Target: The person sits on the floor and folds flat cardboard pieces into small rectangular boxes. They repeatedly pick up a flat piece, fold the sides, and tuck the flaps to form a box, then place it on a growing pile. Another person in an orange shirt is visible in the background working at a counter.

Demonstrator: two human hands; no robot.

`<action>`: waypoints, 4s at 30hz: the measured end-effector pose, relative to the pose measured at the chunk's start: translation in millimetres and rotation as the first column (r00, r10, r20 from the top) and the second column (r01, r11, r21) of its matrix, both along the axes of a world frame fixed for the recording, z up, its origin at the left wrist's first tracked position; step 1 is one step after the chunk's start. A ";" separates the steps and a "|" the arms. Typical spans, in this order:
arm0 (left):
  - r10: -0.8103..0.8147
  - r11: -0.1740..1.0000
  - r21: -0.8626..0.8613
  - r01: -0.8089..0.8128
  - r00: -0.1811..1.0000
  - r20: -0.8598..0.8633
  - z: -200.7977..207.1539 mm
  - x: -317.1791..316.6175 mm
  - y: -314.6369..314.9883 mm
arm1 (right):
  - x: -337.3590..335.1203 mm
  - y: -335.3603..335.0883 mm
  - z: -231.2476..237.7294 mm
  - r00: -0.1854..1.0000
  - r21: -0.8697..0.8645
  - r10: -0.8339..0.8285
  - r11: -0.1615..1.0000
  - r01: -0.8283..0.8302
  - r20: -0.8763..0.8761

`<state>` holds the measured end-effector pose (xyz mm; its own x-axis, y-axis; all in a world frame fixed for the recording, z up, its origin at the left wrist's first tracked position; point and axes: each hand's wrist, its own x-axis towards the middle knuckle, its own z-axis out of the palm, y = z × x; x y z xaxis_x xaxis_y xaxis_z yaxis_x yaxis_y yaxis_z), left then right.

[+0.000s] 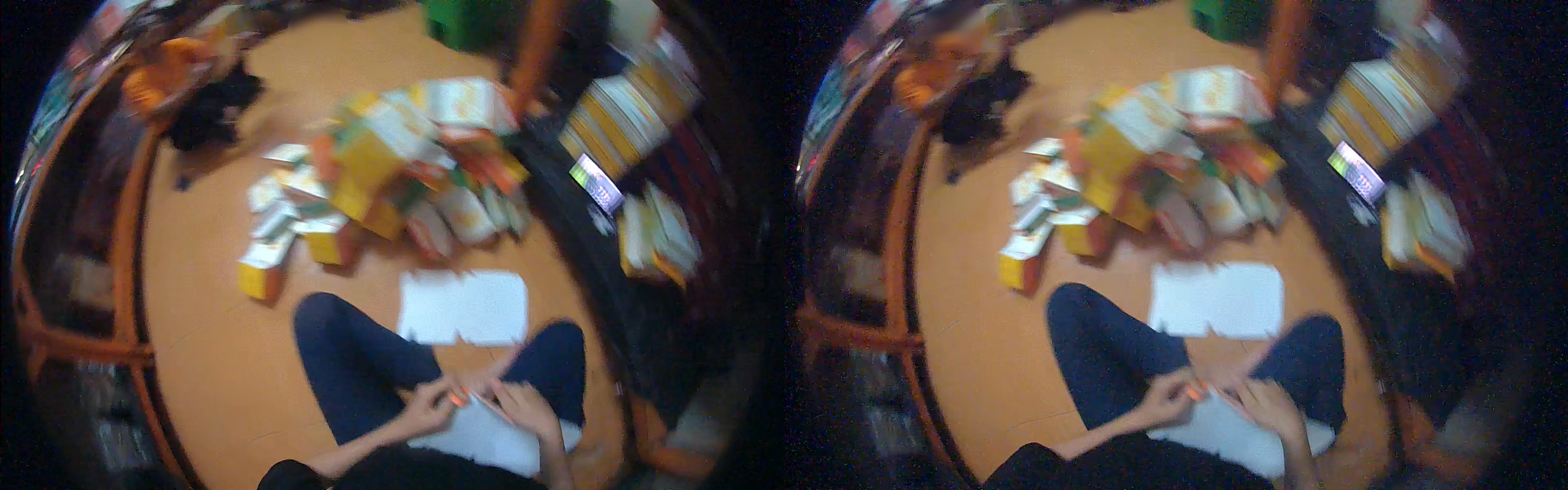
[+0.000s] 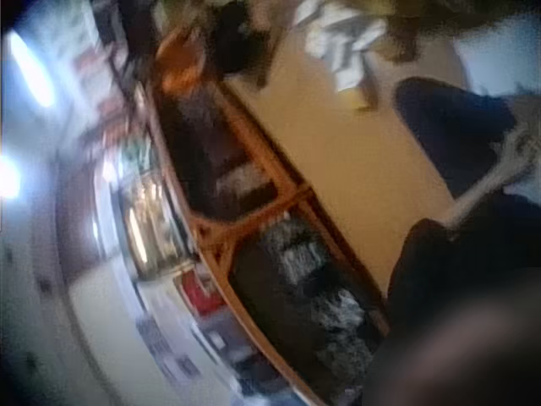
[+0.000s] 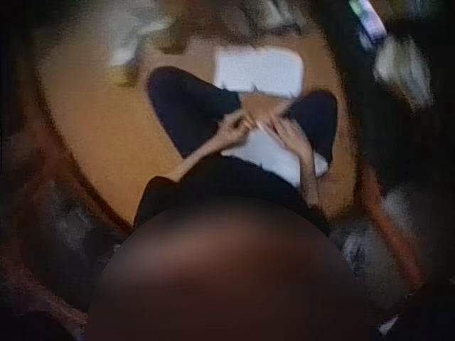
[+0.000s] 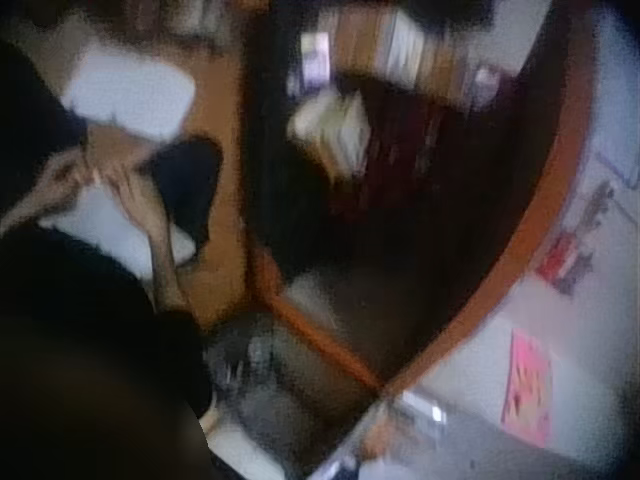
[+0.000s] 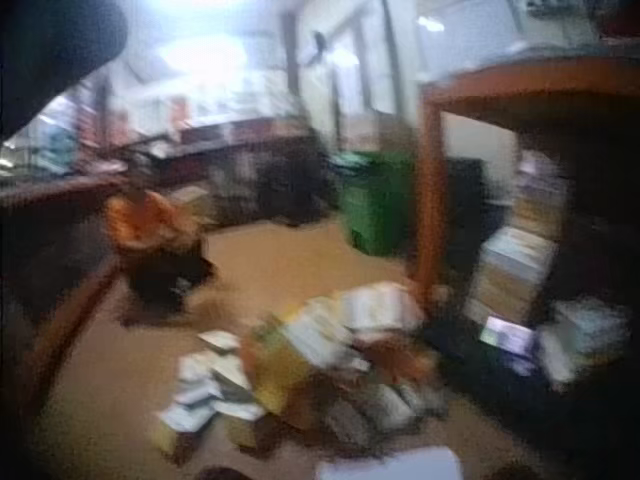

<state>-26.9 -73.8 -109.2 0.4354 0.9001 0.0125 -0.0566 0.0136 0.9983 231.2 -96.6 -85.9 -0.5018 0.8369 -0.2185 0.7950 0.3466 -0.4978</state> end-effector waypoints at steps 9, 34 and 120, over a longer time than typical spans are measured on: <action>-0.089 0.995 0.037 0.088 0.996 0.025 -4.3 -5.8 -0.1 | -23.7 -23.8 -55.8 0.610 -0.363 -0.669 0.743 0.562 -0.424; -0.132 0.991 0.046 0.126 0.980 0.147 -13.3 2.9 16.0 | 11.1 -86.9 -42.3 0.532 -0.146 -0.836 0.514 0.845 0.138; -0.238 0.763 -0.513 0.393 0.909 0.342 -129.3 144.2 55.9 | 88.5 24.6 -70.2 0.941 0.347 -0.300 0.875 0.337 -0.156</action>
<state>117.3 -17.9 -238.5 0.7480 0.5906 -0.3028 -0.1847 0.6235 0.7597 319.7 -72.0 -156.1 -0.1975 0.9660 0.1671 0.8485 0.2538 -0.4643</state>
